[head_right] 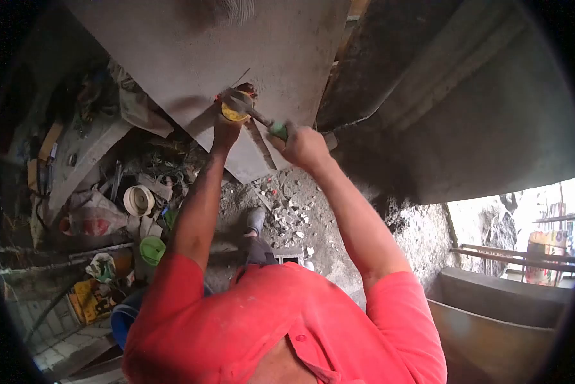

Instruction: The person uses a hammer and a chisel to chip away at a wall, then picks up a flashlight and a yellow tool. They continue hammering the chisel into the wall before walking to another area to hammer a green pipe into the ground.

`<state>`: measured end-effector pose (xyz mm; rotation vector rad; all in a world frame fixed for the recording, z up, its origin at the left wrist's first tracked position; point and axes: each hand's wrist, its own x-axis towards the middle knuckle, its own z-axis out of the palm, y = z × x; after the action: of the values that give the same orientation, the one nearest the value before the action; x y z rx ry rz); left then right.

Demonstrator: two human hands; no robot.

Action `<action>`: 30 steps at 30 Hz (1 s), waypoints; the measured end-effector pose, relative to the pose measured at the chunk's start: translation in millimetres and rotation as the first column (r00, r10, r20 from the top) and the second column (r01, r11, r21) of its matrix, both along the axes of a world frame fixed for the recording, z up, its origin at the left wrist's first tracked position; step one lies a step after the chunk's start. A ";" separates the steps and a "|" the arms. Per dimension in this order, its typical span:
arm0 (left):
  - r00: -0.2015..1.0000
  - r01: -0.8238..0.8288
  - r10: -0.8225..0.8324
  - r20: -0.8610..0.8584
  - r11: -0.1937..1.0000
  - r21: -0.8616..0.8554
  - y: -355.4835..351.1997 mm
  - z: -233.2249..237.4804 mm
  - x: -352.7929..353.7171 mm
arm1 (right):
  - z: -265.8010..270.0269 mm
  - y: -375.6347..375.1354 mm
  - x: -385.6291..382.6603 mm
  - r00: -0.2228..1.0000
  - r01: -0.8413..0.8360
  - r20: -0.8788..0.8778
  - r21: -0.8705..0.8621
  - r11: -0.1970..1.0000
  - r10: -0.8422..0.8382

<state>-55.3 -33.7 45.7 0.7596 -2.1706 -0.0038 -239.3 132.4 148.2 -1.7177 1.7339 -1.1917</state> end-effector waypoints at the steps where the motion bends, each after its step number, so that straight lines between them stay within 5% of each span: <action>1: 1.000 -0.002 0.002 0.000 1.000 0.001 7.7 -0.9 3.8 | 5.7 9.3 0.0 0.981 0.050 -0.195 0.151 0.987 -0.020; 3: 0.995 -0.100 0.101 -0.007 0.961 -0.256 -2.2 13.2 -2.2 | 35.1 -0.3 -3.5 0.916 0.137 -0.400 0.244 0.960 -0.029; 5: 0.997 -0.050 0.038 -0.066 0.983 -0.179 2.0 6.9 -4.1 | 67.8 9.2 9.4 0.990 0.114 -0.109 0.207 0.972 -0.093; 6: 0.972 0.036 0.039 -0.230 0.950 0.311 -2.0 11.9 -7.0 | 90.3 9.7 15.7 0.993 0.109 -0.061 0.129 0.986 -0.102; 7: 0.927 0.189 0.121 -0.355 0.667 0.721 5.0 8.9 -4.9 | 108.3 13.3 22.7 0.993 0.110 -0.060 0.140 0.984 -0.103; 9: 0.941 0.171 0.098 -0.325 0.689 0.704 8.6 15.8 -3.3 | 136.1 12.1 33.1 0.988 0.035 0.152 -0.227 0.973 0.000; 11: 0.914 0.179 0.061 -0.401 0.826 0.534 11.9 23.5 -5.1 | 114.0 6.5 32.0 0.994 0.051 0.105 -0.315 0.948 -0.018; 12: 0.917 0.178 0.062 -0.393 0.821 0.543 9.9 12.5 -1.0 | 63.5 2.3 22.6 0.999 0.024 -0.017 -0.226 0.974 -0.029; 14: 0.994 0.080 -0.053 -0.100 0.955 0.284 -5.7 -11.7 2.5 | 17.5 3.2 8.8 0.989 0.003 -0.148 -0.144 0.990 -0.025; 16: 0.990 0.044 -0.017 -0.139 0.980 0.195 -5.5 -6.8 -2.0 | 21.5 3.6 3.7 0.959 0.155 -0.271 0.246 0.957 -0.086; 17: 0.980 -0.014 0.038 -0.195 0.992 0.122 -9.3 -4.3 -7.9 | 26.8 -4.9 -4.5 0.955 0.155 -0.283 0.229 0.961 -0.086; 19: 0.952 0.158 -0.088 -0.294 0.962 0.223 -9.4 -12.3 -7.6 | 67.2 4.0 5.5 0.991 0.108 -0.106 0.222 0.969 -0.086; 21: 0.900 0.230 0.083 -0.428 0.743 0.628 4.2 5.3 -7.0 | 112.9 10.9 19.9 0.996 0.091 -0.001 0.173 0.981 -0.093; 23: 0.906 0.231 0.034 -0.421 0.795 0.561 1.1 4.4 -6.0 | 142.0 11.0 27.3 0.984 0.026 0.179 -0.152 0.988 0.001; 24: 0.913 0.210 0.066 -0.403 0.771 0.601 6.4 9.7 -5.7 | 146.8 16.4 31.8 0.992 0.039 0.128 -0.177 0.984 -0.016; 26: 0.922 0.185 0.095 -0.375 0.743 0.644 9.2 5.0 -2.1 | 54.5 5.7 16.2 0.999 0.027 -0.014 -0.145 0.989 -0.029; 28: 0.936 0.183 -0.038 -0.350 0.901 0.394 -2.9 -11.6 -4.2 | 8.5 6.4 0.6 0.984 0.012 -0.172 -0.131 0.991 -0.035; 30: 0.907 0.196 -0.048 -0.417 0.927 0.319 -7.3 -4.7 -9.8 | 5.6 9.6 -10.8 0.918 0.185 -0.389 0.253 0.950 -0.076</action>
<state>-65.2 -41.0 41.1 0.7394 -1.8306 -0.5877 -250.1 142.0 153.8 -1.7515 2.1542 -0.6396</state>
